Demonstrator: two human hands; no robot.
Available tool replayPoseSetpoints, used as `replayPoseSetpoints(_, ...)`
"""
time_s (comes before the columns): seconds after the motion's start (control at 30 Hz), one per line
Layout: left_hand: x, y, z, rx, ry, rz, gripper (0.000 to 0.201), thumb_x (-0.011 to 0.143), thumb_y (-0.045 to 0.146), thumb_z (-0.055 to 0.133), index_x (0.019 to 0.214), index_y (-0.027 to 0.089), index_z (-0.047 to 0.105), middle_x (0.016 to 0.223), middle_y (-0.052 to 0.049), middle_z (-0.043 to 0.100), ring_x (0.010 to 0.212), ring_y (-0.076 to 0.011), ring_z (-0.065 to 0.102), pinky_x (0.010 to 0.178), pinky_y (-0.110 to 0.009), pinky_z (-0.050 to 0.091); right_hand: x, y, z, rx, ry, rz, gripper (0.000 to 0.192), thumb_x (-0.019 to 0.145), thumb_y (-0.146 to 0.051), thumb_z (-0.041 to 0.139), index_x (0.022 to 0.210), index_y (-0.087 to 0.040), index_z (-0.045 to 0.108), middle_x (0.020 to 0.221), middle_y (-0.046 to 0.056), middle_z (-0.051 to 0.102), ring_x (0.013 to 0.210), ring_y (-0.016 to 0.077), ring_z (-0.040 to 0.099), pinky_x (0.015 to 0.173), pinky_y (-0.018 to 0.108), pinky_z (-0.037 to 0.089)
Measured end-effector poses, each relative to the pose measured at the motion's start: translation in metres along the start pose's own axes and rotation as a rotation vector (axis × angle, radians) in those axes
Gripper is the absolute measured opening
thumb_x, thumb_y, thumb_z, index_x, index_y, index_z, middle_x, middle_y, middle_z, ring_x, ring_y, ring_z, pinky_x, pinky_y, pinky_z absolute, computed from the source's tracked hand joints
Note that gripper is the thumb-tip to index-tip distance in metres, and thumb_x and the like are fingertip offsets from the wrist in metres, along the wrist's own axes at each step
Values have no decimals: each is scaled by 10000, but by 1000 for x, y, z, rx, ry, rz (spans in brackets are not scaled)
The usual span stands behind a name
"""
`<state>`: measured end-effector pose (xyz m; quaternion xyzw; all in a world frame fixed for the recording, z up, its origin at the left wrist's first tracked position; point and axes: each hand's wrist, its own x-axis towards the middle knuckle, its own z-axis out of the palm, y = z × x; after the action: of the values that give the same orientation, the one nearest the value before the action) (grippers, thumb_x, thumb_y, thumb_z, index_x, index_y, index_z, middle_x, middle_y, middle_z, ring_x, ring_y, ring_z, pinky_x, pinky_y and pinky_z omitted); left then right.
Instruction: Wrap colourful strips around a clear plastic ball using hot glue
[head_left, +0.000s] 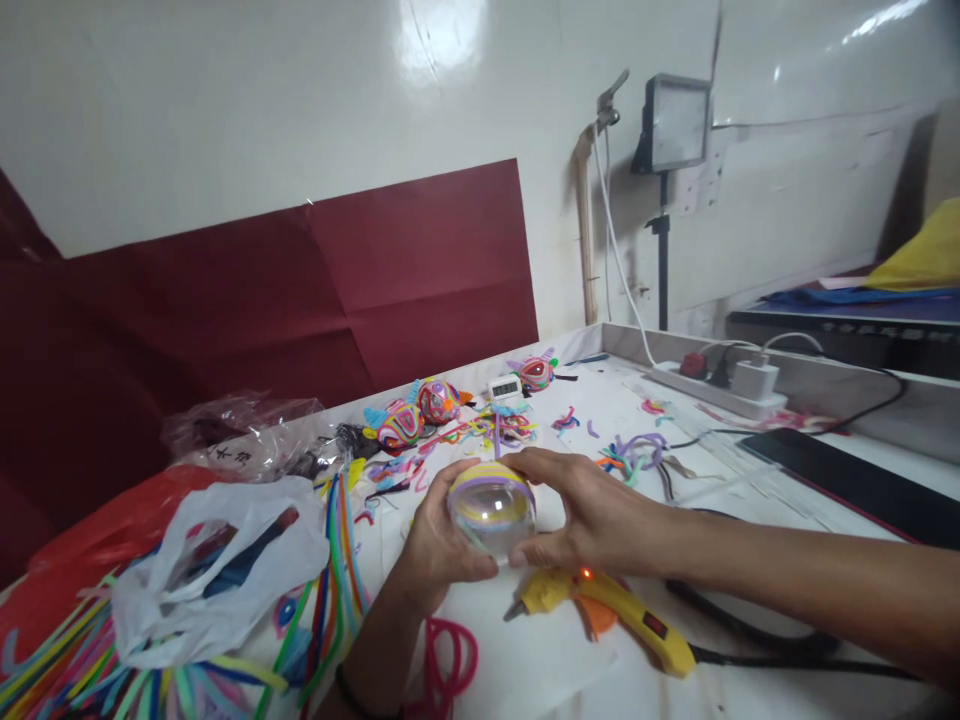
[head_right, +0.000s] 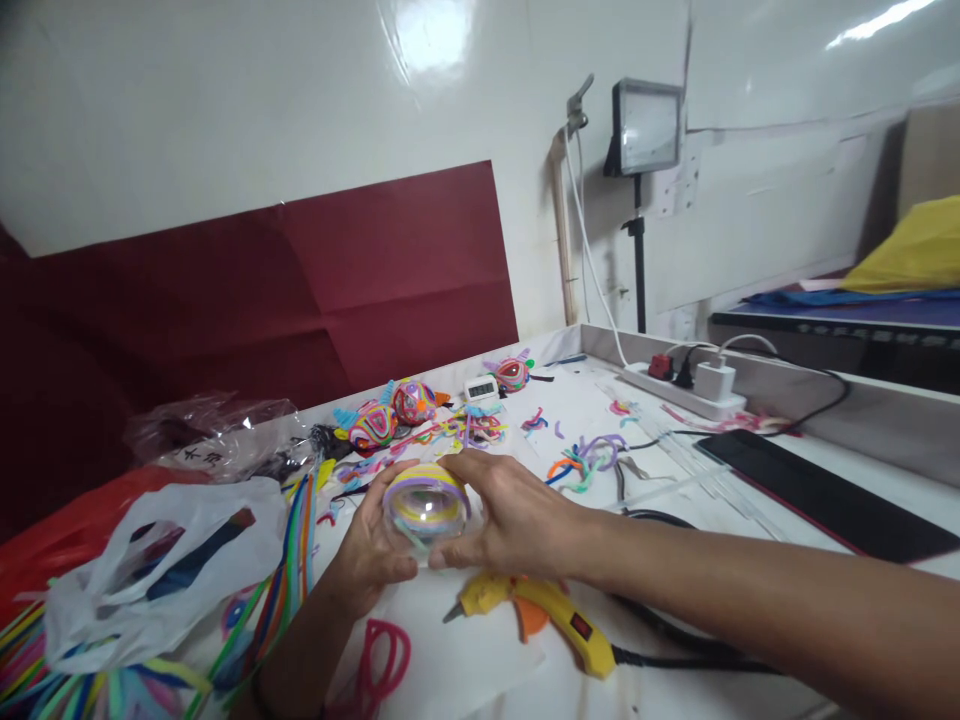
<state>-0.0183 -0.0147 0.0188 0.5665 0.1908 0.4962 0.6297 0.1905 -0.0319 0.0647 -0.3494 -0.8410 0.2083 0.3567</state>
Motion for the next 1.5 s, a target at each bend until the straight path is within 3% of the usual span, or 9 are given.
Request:
replayPoseSetpoints(0.3, 1, -2, -5, 69, 5, 50, 856, 437, 196, 938, 1213, 258, 585, 1183, -81, 688, 1102, -282, 640, 949, -375, 499, -2, 1, -1, 3, 15, -79, 609, 673, -318, 819, 1217, -170, 588, 1122, 95, 659, 1015, 248, 630, 883, 375, 497)
replayPoseSetpoints(0.53, 2, 1, 1, 160, -44, 94, 804, 523, 205, 905, 1255, 236, 574, 1226, -98, 666, 1128, -284, 628, 930, -342, 515, -7, 6, -3, -20, -8, -112, 696, 732, -416, 786, 1330, -186, 515, 1236, 119, 616, 1126, 265, 592, 966, 401, 467)
replayPoseSetpoints(0.77, 1, -4, 1, 190, -14, 83, 846, 519, 163, 900, 1288, 235, 556, 1222, -78, 676, 1137, -253, 625, 952, -312, 502, -7, 11, -3, -4, 8, -170, 730, 710, -418, 809, 1342, -192, 520, 1265, 125, 614, 1144, 256, 595, 975, 379, 473)
replayPoseSetpoints(1.07, 2, -3, 6, 323, 16, 165, 807, 502, 235, 911, 1239, 232, 581, 1275, -89, 626, 1182, -297, 587, 1001, -378, 478, -8, 17, -5, 8, 29, -205, 733, 698, -411, 818, 1340, -203, 533, 1283, 127, 626, 1117, 257, 625, 944, 361, 500)
replayPoseSetpoints(1.3, 5, -13, 2, 509, 167, 234, 912, 509, 415, 905, 1310, 217, 516, 1366, -144, 532, 1264, -359, 502, 1078, -474, 393, -7, 34, 1, 86, 48, 63, 739, 730, -485, 756, 1358, -198, 492, 1363, 140, 573, 1243, 298, 542, 1013, 455, 454)
replayPoseSetpoints(1.43, 6, -13, 3, 634, 300, 286, 929, 494, 427, 908, 1316, 223, 525, 1348, -130, 539, 1265, -355, 496, 1075, -461, 392, -4, 36, 8, 274, 49, 275, 557, 763, -585, 671, 1129, -170, 602, 1112, 123, 678, 997, 272, 658, 845, 417, 527)
replayPoseSetpoints(1.5, 6, -12, 6, 722, 339, 320, 911, 498, 402, 910, 1311, 235, 533, 1346, -120, 531, 1282, -349, 476, 1082, -465, 381, -2, 34, 15, 389, 17, 393, 597, 730, -637, 673, 1085, -161, 606, 1026, 109, 688, 915, 266, 672, 767, 399, 536)
